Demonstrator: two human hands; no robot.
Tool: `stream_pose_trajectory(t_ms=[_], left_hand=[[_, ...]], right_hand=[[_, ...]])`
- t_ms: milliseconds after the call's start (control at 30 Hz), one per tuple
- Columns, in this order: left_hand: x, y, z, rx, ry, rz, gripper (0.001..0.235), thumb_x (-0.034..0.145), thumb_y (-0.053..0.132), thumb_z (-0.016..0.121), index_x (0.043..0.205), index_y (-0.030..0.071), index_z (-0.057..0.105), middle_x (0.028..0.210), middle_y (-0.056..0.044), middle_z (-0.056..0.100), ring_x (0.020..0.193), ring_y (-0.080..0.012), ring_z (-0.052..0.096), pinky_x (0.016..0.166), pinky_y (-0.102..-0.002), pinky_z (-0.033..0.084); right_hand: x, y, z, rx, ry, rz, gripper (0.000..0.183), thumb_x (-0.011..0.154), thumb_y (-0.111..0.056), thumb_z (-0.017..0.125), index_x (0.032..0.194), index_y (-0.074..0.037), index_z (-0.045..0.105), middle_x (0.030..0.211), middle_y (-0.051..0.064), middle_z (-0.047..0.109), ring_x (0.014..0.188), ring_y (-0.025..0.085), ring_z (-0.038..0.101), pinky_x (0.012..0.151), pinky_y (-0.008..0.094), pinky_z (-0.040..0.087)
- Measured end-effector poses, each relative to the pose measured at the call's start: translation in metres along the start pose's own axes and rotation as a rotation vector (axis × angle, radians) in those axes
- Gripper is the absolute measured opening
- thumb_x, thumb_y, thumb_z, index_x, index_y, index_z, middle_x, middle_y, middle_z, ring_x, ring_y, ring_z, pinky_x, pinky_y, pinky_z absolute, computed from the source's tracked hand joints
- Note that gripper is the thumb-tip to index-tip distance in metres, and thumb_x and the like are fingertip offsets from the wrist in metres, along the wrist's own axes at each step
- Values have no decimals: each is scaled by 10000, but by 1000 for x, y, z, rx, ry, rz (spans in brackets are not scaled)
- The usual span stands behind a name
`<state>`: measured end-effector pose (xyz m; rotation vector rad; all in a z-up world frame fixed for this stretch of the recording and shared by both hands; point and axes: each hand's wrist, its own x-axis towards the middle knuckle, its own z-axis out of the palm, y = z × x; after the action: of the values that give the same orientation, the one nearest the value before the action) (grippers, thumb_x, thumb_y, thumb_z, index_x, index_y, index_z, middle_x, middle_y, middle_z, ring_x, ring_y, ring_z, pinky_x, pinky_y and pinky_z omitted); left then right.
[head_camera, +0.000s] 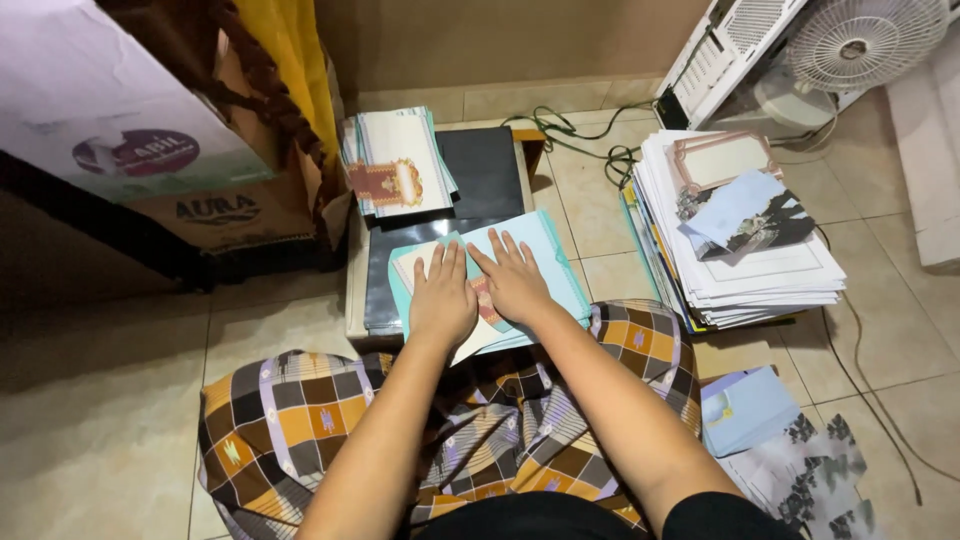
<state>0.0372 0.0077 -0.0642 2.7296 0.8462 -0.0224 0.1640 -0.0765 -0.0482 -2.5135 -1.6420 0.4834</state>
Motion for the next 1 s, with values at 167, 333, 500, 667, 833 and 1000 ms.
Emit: stream_pose_trajectory(t_ms=[167,333,500,667,833,1000], left_hand=[[-2,-2,0,-81,105,2,598,966,222,343,1537,50,387,1640,-135,343,1529,-292,275,1238,-501,139],[-3,-9,15,-230,257,-26,490,924,164,452,1382,18,549,1509,-152,493,1465,-277,401,1244,-452,224],[-6,-8,11,-346,329,-42,356,934,30,462,1242,-49,625,1385,-213,550,1413,-337,459,1245,-432,278],[-11,-6,-4,-364,308,-44,331,940,36,484,1227,-16,640,1366,-167,560,1411,-310,456,1253,-424,274],[-4,-4,-6,-351,259,-24,266,962,79,496,1169,53,661,1343,-107,576,1403,-262,463,1249,-427,281],[-6,7,-17,-308,229,173,370,974,84,516,1342,81,548,1502,-175,454,1482,-355,351,1255,-510,248]], right_hand=[[-43,-2,-3,12,37,-44,549,1048,-153,319,1595,-206,327,1675,174,225,1556,345,179,1246,523,124],[-86,-5,13,65,97,-84,519,1054,-127,305,1568,-94,368,1636,178,317,1527,322,257,1229,504,143],[-82,-29,-8,-3,113,-20,686,939,-481,569,1434,-9,522,1452,201,514,1376,335,456,1090,472,394],[-64,-33,15,60,199,8,591,872,-183,614,1421,17,523,1218,168,585,1194,328,552,941,406,517],[-55,-19,13,325,280,35,570,870,-1,491,1438,44,490,1164,163,599,1140,314,589,957,378,524],[-46,5,14,1026,183,246,639,786,92,506,1419,18,557,1317,179,640,1216,292,612,1029,400,505]])
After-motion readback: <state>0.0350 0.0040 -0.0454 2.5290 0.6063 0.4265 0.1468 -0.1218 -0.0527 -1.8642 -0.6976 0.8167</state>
